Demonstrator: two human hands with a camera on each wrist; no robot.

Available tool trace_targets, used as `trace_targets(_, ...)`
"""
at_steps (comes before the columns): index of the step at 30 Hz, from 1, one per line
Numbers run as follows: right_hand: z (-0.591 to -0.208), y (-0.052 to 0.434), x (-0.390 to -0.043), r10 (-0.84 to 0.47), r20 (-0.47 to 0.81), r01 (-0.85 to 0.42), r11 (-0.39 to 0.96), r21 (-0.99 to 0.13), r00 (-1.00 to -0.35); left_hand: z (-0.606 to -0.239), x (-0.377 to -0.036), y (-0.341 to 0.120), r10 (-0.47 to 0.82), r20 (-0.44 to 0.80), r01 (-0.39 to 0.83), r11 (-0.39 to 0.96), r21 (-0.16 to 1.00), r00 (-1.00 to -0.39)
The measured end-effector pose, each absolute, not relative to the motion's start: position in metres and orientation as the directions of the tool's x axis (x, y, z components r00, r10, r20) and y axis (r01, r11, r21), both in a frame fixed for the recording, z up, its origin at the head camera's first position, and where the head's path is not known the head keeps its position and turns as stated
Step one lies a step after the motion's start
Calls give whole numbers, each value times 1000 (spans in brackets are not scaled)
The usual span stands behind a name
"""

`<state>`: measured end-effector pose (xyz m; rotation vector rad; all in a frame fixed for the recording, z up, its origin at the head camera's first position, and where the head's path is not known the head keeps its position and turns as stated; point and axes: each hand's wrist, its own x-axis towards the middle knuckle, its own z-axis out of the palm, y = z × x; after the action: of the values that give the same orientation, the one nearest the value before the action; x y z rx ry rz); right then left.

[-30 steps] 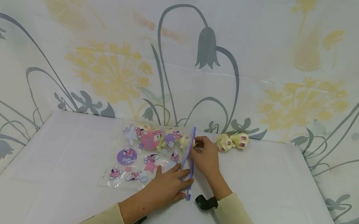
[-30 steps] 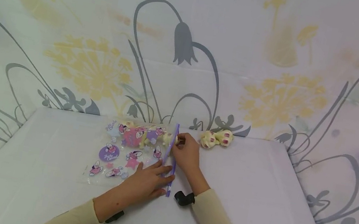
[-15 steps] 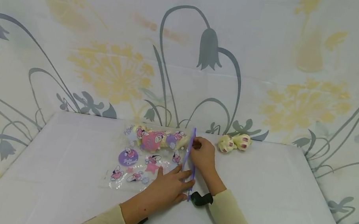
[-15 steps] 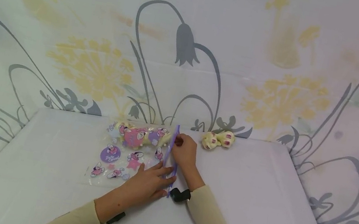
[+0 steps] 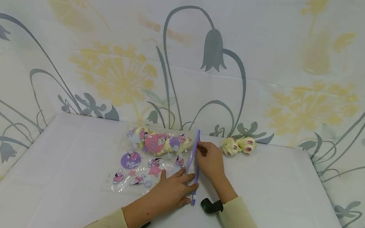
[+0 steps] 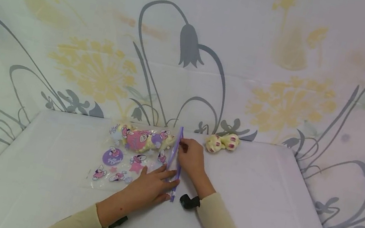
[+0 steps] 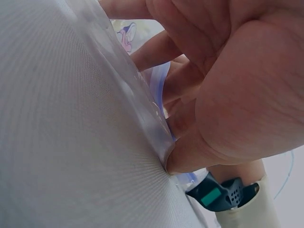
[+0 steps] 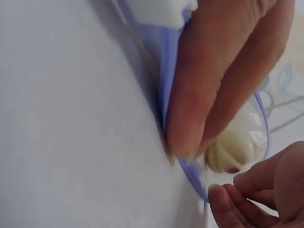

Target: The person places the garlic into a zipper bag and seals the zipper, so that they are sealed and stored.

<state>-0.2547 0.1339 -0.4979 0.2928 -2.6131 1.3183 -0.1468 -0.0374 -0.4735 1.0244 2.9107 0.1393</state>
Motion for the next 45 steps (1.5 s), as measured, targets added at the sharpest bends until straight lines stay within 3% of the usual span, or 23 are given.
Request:
trace_targets(6,-492,146,-247,-132,318,-333,584,-741,-939,-475,-147,-37,623,-25,617,778,121,-782)
trace_targets(13,-487,169,-247,-224,525,-516,686,-513,-821,-475,-148,-36,616,-35,609,784,120,-787)
trace_targets(17,-481,183,-248,-242,566,-544,704,-457,-788,-475,-148,-36,614,-38,606,786,120,-789)
trace_targets(29,-476,218,-256,-224,435,-426,784,-451,-872,-476,-149,-37,613,-47,600,784,159,-789)
trace_targets(45,-486,222,-259,-215,473,-452,758,-471,-854,-475,-148,-36,602,-53,587,792,171,-797)
